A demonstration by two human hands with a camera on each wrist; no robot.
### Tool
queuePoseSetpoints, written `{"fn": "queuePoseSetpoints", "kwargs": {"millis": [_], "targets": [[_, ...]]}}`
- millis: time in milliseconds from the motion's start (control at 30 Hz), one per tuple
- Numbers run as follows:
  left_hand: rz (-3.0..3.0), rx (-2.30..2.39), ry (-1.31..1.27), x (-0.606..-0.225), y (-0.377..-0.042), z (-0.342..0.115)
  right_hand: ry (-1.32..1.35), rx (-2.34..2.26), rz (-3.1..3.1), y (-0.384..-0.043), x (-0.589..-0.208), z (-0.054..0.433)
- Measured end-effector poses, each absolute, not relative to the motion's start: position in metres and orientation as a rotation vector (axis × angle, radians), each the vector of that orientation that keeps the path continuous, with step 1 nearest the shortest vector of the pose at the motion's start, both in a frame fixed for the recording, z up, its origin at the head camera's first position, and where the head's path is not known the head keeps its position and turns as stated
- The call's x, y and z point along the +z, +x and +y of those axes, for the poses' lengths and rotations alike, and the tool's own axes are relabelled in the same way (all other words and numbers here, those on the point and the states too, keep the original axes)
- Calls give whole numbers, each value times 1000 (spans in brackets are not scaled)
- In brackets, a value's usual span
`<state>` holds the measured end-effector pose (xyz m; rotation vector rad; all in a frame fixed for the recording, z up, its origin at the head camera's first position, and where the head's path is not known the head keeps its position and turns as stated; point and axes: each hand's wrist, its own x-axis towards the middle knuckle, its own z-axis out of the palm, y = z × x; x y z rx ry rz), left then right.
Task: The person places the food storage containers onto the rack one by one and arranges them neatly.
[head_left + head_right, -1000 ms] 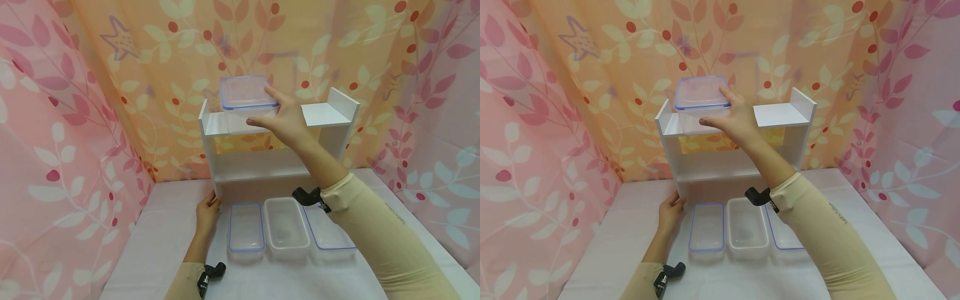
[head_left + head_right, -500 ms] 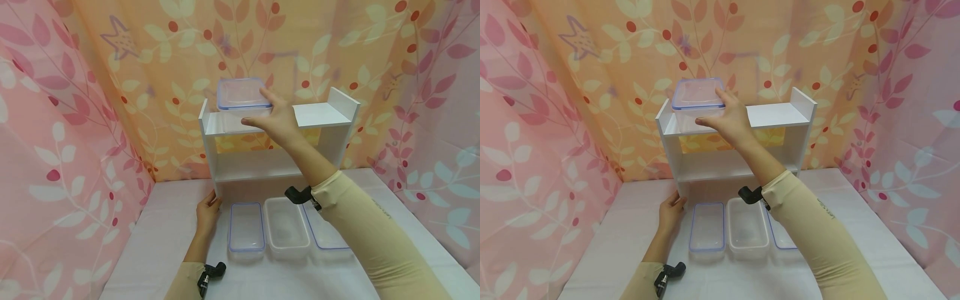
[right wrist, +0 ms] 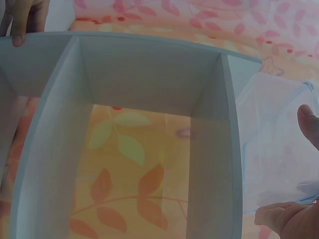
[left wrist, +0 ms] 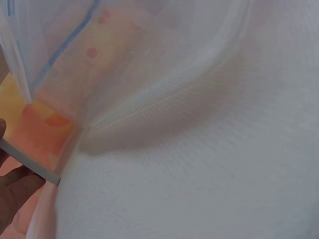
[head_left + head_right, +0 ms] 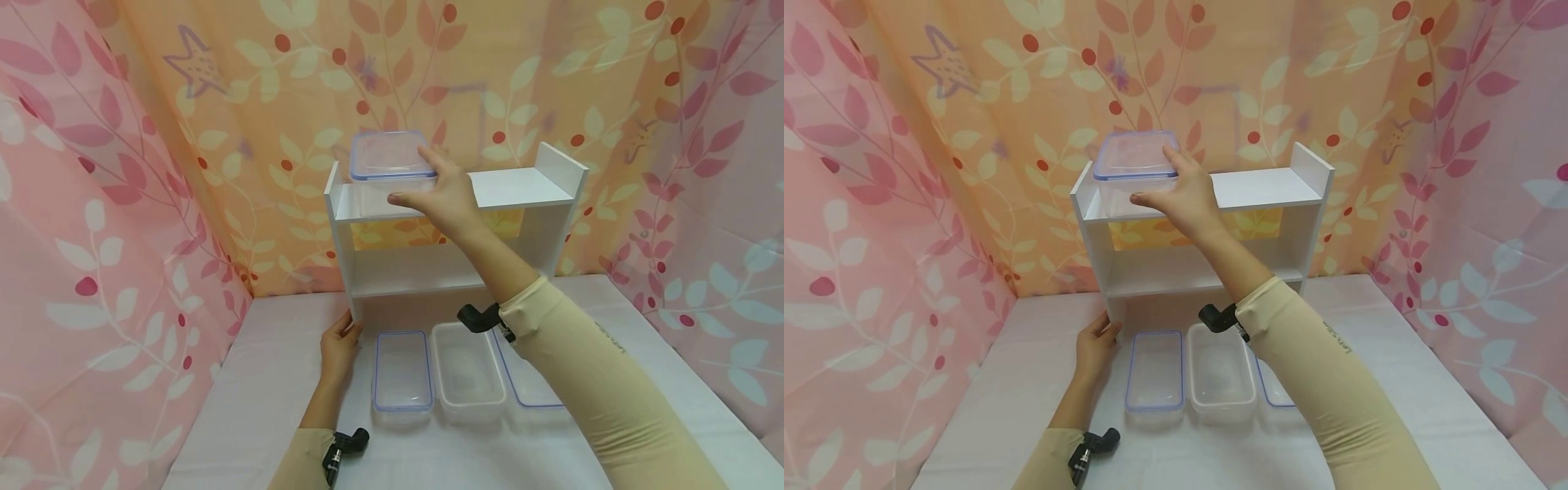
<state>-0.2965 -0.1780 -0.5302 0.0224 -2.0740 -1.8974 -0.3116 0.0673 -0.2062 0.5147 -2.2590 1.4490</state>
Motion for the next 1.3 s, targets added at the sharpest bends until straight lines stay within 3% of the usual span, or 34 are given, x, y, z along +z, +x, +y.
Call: {"fn": "queuePoseSetpoints", "kwargs": {"millis": [1300], "targets": [[-2093,-1901,54,-527,-293,-177,516,1448,-2277,-318,-212,51]]}}
